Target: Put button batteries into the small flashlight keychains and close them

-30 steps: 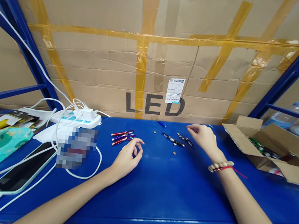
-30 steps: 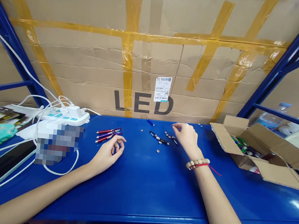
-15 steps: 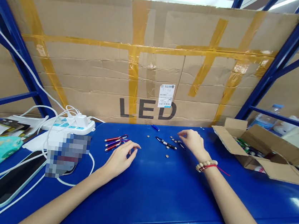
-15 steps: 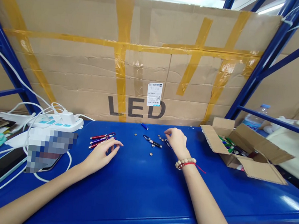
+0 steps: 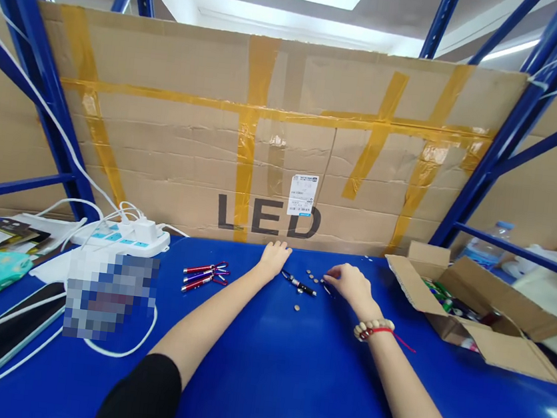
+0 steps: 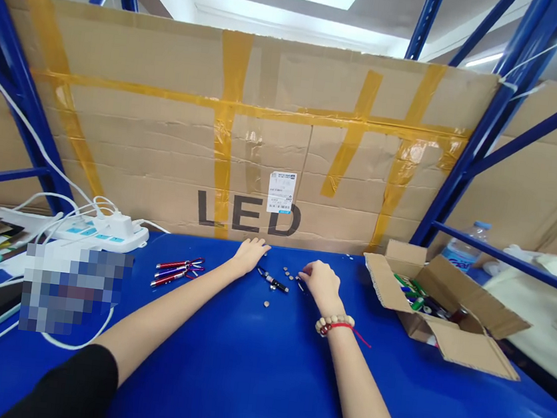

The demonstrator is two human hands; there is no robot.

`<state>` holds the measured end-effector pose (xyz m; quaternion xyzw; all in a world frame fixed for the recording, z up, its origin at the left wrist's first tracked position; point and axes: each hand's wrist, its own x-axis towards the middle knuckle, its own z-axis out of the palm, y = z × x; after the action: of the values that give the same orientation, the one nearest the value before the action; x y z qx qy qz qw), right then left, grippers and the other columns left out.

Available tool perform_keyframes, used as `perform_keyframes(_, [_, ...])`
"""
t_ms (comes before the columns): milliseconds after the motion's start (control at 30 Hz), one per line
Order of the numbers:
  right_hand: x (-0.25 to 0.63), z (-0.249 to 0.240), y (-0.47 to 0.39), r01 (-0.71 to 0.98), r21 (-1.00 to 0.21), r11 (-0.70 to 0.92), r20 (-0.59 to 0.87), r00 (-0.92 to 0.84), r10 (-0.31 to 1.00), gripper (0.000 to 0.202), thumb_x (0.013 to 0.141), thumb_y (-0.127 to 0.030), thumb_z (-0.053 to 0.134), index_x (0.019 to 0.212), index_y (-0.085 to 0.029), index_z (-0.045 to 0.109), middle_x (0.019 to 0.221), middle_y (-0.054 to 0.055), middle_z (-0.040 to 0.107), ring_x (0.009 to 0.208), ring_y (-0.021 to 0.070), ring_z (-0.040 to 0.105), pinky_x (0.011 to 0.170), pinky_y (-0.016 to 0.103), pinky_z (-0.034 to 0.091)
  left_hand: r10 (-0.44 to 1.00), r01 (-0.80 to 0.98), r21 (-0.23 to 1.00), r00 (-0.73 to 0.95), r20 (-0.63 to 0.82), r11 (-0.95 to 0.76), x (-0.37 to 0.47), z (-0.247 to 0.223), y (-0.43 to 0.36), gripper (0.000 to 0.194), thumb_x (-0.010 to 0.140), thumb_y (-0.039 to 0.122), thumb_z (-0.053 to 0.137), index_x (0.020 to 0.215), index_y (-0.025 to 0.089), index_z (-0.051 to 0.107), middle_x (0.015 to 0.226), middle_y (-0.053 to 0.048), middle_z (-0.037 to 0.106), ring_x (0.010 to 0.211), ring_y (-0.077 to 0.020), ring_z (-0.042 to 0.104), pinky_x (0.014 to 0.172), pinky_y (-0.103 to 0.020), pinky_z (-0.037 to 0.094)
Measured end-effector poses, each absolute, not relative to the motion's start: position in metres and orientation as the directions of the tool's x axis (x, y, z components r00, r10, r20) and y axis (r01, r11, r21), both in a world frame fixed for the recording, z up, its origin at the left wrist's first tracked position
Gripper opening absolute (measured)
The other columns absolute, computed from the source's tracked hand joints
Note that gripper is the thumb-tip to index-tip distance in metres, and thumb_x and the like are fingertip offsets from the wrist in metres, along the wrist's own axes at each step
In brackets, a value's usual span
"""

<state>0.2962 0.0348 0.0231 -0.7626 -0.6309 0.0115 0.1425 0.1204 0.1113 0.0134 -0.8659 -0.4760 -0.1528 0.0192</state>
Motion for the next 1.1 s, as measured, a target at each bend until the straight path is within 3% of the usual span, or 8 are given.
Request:
perform_keyframes(167, [0.303, 0.029, 0.032, 0.955, -0.234, -0.182, 0.118, 0.214, 0.97, 0.023, 0.076, -0.04, 0.064, 0.086, -0.021, 0.071, 0.094, 0.007, 0.069, 0.09, 0.0236, 0.064, 0.066, 0.028, 0.047, 0.808, 0.823, 0.091, 0.519, 0.278, -0.56, 0.129, 0.012, 0.128, 0.02, 0.089, 0.026, 0.053, 0.104, 0.014, 0.059, 0.11, -0.008, 0.059, 0.1, -0.0201, 0.057, 0.087, -0.042, 0.047])
perform_keyframes(300, [0.305, 0.027, 0.032, 0.956, -0.238, -0.173, 0.085, 0.198, 0.976, 0.018, 0.07, -0.034, 0.07, 0.081, -0.02, 0.071, 0.092, 0.008, 0.069, 0.087, 0.0228, 0.065, 0.064, 0.027, 0.047, 0.803, 0.81, 0.146, 0.505, 0.316, -0.568, 0.129, 0.012, 0.125, 0.02, 0.088, 0.026, 0.054, 0.102, 0.013, 0.059, 0.109, -0.008, 0.06, 0.101, -0.0205, 0.057, 0.088, -0.043, 0.046])
perform_keyframes(467, [0.305, 0.02, 0.037, 0.957, -0.24, -0.163, 0.063, 0.183, 0.981, 0.015, 0.069, -0.028, 0.067, 0.08, -0.02, 0.072, 0.085, 0.007, 0.069, 0.082, 0.0214, 0.066, 0.063, 0.026, 0.047, 0.822, 0.784, 0.325, 0.378, 0.426, -0.529, 0.122, 0.018, 0.102, 0.021, 0.089, 0.027, 0.051, 0.103, 0.013, 0.058, 0.106, -0.008, 0.06, 0.101, -0.021, 0.057, 0.089, -0.044, 0.044])
perform_keyframes(600, [0.301, 0.017, 0.041, 0.959, -0.217, -0.182, 0.051, 0.197, 0.979, 0.022, 0.066, -0.028, 0.068, 0.085, -0.018, 0.072, 0.09, 0.01, 0.069, 0.086, 0.0251, 0.065, 0.065, 0.028, 0.048, 0.832, 0.685, 0.501, 0.302, 0.465, -0.528, 0.106, 0.025, 0.069, 0.018, 0.09, 0.021, 0.047, 0.102, 0.013, 0.058, 0.094, -0.006, 0.063, 0.091, -0.018, 0.059, 0.083, -0.036, 0.046])
perform_keyframes(733, [0.298, 0.013, 0.044, 0.964, -0.206, -0.169, 0.044, 0.182, 0.982, 0.023, 0.068, -0.03, 0.066, 0.086, -0.017, 0.072, 0.09, 0.011, 0.069, 0.086, 0.0265, 0.065, 0.062, 0.028, 0.047, 0.853, 0.552, 0.652, 0.301, 0.426, -0.52, 0.078, 0.026, 0.03, 0.019, 0.09, 0.022, 0.04, 0.1, 0.017, 0.056, 0.088, -0.004, 0.061, 0.079, -0.0142, 0.058, 0.072, -0.025, 0.046])
perform_keyframes(867, [0.293, 0.004, 0.048, 0.968, -0.199, -0.151, 0.061, 0.166, 0.984, 0.023, 0.071, -0.03, 0.064, 0.087, -0.016, 0.071, 0.088, 0.012, 0.069, 0.086, 0.0282, 0.065, 0.06, 0.029, 0.046, 0.881, 0.44, 0.778, 0.367, 0.3, -0.448, 0.048, 0.019, 0.001, 0.022, 0.093, 0.025, 0.03, 0.102, 0.017, 0.049, 0.067, 0.003, 0.05, 0.055, -0.0103, 0.051, 0.056, -0.021, 0.042])
perform_keyframes(1100, [0.286, -0.005, 0.047, 0.967, -0.245, -0.067, 0.177, 0.113, 0.978, 0.02, 0.074, -0.014, 0.055, 0.089, -0.016, 0.068, 0.089, 0.011, 0.069, 0.087, 0.0262, 0.065, 0.066, 0.029, 0.047, 0.918, 0.377, 0.867, 0.345, 0.196, -0.327, 0.019, -0.002, -0.011, 0.012, 0.09, 0.032, 0.035, 0.09, 0.021, 0.039, 0.068, 0.005, 0.042, 0.062, -0.012, 0.041, 0.061, -0.024, 0.035])
